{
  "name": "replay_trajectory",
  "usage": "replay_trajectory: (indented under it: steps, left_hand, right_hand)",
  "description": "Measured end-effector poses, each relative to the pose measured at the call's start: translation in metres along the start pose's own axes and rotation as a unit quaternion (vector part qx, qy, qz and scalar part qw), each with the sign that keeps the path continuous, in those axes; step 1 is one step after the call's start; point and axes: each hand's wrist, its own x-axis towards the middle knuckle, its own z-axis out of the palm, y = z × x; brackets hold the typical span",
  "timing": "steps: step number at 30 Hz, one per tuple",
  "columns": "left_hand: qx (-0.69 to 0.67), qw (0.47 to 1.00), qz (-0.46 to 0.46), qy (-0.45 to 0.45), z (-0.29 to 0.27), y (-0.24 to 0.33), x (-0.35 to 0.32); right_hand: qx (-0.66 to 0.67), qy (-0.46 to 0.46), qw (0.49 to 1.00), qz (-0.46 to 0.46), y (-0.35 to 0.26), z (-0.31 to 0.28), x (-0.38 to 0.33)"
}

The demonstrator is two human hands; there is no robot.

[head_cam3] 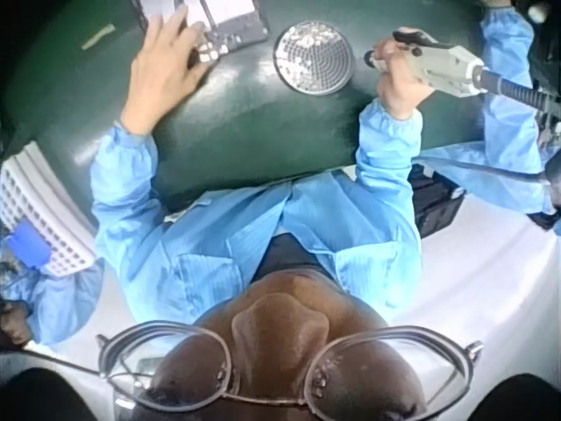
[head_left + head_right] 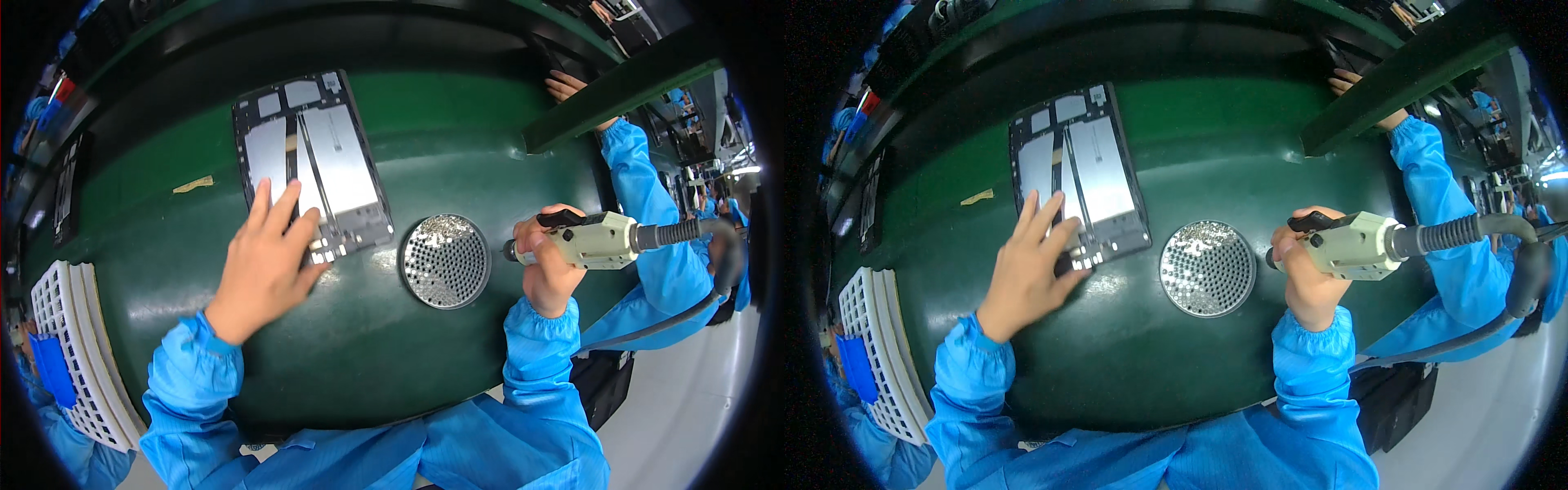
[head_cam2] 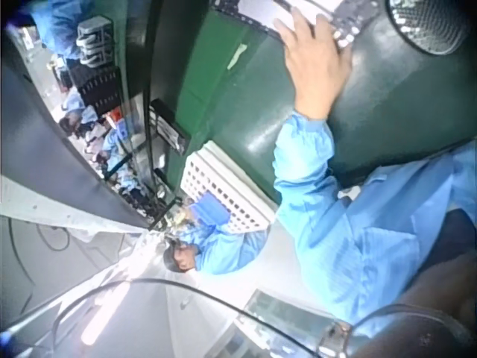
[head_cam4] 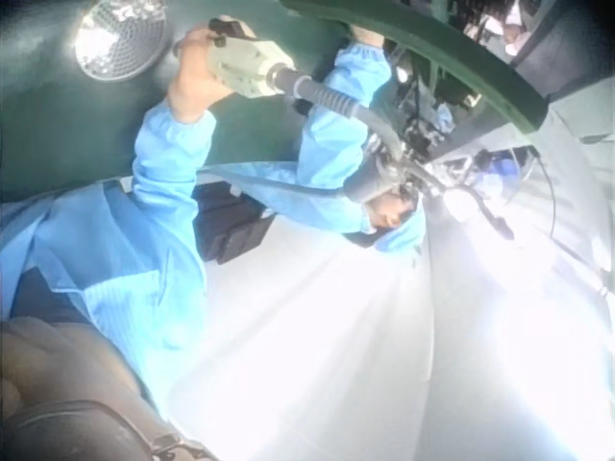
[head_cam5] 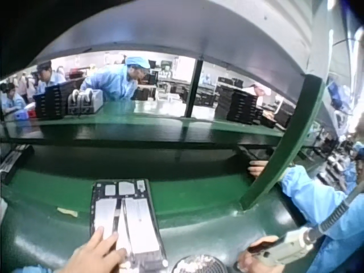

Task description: Using an electric screwdriver to attach components to tablet screens on an assembly line.

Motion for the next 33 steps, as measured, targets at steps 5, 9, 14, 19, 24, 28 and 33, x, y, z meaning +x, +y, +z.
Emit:
replay_trajectory:
  steps: [5,9,14,19,24,28,33]
  left_hand:
    - [0.003,0.999,-0.003,0.045,0.001,-0.054,0.059]
    - [-0.016,0.997,0.007,0.072,-0.001,-0.088,0.098]
    - [0.122,0.977,-0.004,0.175,0.024,-0.077,0.096]
    - [-0.205,0.970,0.119,0.045,0.028,-0.007,0.067]
    - [-0.279,0.938,0.195,-0.070,0.046,0.032,0.048]
    - [-0.274,0.933,0.231,-0.042,0.063,0.036,0.052]
    - [-0.268,0.932,0.232,-0.075,0.072,0.036,0.052]
  right_hand:
    - [0.009,-0.005,1.000,-0.012,-0.002,0.000,-0.001]
    - [0.004,-0.005,1.000,0.001,-0.002,0.001,0.000]
    - [-0.032,0.004,0.999,0.023,-0.004,0.003,0.005]
    - [-0.129,0.033,0.990,0.037,-0.008,-0.006,0.012]
    - [-0.034,-0.023,0.997,0.061,-0.012,0.001,0.013]
    - [0.038,-0.057,0.998,0.008,-0.013,0.013,0.006]
    - [0.088,-0.097,0.991,-0.013,-0.011,0.043,-0.006]
